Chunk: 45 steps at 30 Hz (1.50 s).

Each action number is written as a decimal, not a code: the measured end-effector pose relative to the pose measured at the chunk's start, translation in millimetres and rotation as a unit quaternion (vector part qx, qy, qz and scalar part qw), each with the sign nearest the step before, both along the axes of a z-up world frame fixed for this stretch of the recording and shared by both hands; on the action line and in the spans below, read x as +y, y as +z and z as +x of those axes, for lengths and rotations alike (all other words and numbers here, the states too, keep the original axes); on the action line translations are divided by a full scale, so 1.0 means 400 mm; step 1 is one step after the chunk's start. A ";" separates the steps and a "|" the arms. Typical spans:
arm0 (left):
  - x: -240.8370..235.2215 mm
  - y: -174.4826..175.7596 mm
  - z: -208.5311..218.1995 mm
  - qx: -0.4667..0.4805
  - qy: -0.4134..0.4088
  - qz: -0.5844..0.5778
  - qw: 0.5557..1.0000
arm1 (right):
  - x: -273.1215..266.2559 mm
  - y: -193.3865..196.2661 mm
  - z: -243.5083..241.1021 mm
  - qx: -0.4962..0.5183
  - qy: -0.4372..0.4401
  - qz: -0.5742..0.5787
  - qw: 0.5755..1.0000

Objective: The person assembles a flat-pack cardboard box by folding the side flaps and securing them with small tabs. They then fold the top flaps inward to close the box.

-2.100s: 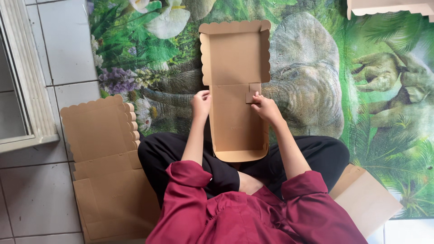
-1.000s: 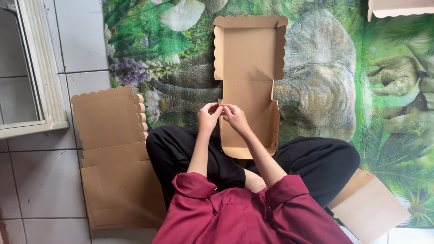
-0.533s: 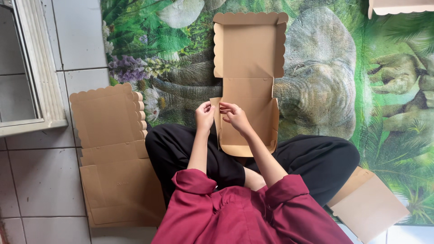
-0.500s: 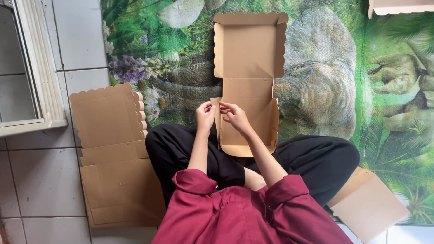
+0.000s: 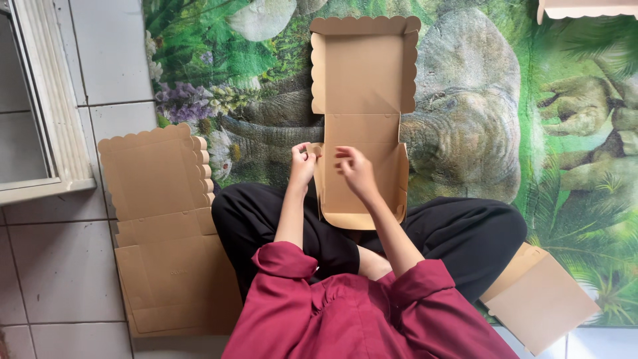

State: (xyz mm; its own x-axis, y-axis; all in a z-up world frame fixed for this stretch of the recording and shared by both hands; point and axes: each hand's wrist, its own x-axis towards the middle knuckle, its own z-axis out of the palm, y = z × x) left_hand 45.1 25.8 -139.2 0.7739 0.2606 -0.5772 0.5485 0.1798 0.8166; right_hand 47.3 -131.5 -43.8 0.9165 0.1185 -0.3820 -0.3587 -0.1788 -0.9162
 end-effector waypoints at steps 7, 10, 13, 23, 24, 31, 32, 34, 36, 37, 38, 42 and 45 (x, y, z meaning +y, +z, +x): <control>-0.010 -0.019 -0.012 -0.043 -0.033 0.039 0.998 | -0.301 0.022 -0.009 -0.221 -0.146 -0.381 0.886; -0.021 -0.019 -0.008 -0.045 -0.053 0.063 0.996 | -0.361 -0.047 -0.008 -0.059 -0.102 -0.323 0.939; -0.025 -0.015 -0.010 -0.036 -0.049 0.073 0.995 | -0.366 -0.060 -0.001 0.008 -0.118 -0.280 0.953; -0.040 0.025 -0.009 -0.040 -0.043 0.041 0.997 | -0.350 -0.068 0.013 0.127 -0.205 -0.048 0.969; -0.041 0.029 -0.010 -0.041 -0.036 0.028 0.998 | -0.348 -0.056 0.015 0.156 -0.209 -0.009 0.965; -0.003 0.054 0.014 0.001 -0.108 0.093 0.990 | -0.397 -0.067 0.038 0.120 -0.114 -0.135 0.977; 0.011 0.020 0.017 0.017 -0.129 0.142 0.981 | -0.400 -0.049 0.043 0.105 -0.101 -0.189 0.971; 0.026 -0.014 0.025 0.035 -0.150 0.190 0.970 | -0.388 -0.008 0.058 0.091 -0.087 -0.243 0.962; 0.023 -0.016 0.034 0.042 -0.169 0.236 0.956 | -0.364 0.041 0.077 -0.092 -0.089 -0.266 0.955; 0.014 0.026 0.042 0.043 -0.169 0.236 0.956 | -0.350 0.052 0.098 -0.091 -0.089 -0.266 0.956; 0.005 0.069 0.050 -0.008 -0.147 0.243 0.959 | -0.337 0.064 0.119 -0.098 -0.054 -0.276 0.955; 0.005 0.032 0.134 -0.058 -0.161 0.312 0.935 | -0.334 -0.044 0.231 -0.020 0.014 -0.358 0.934; -0.015 -0.005 0.199 0.000 -0.220 0.336 0.916 | -0.340 -0.125 0.285 0.069 0.028 -0.382 0.921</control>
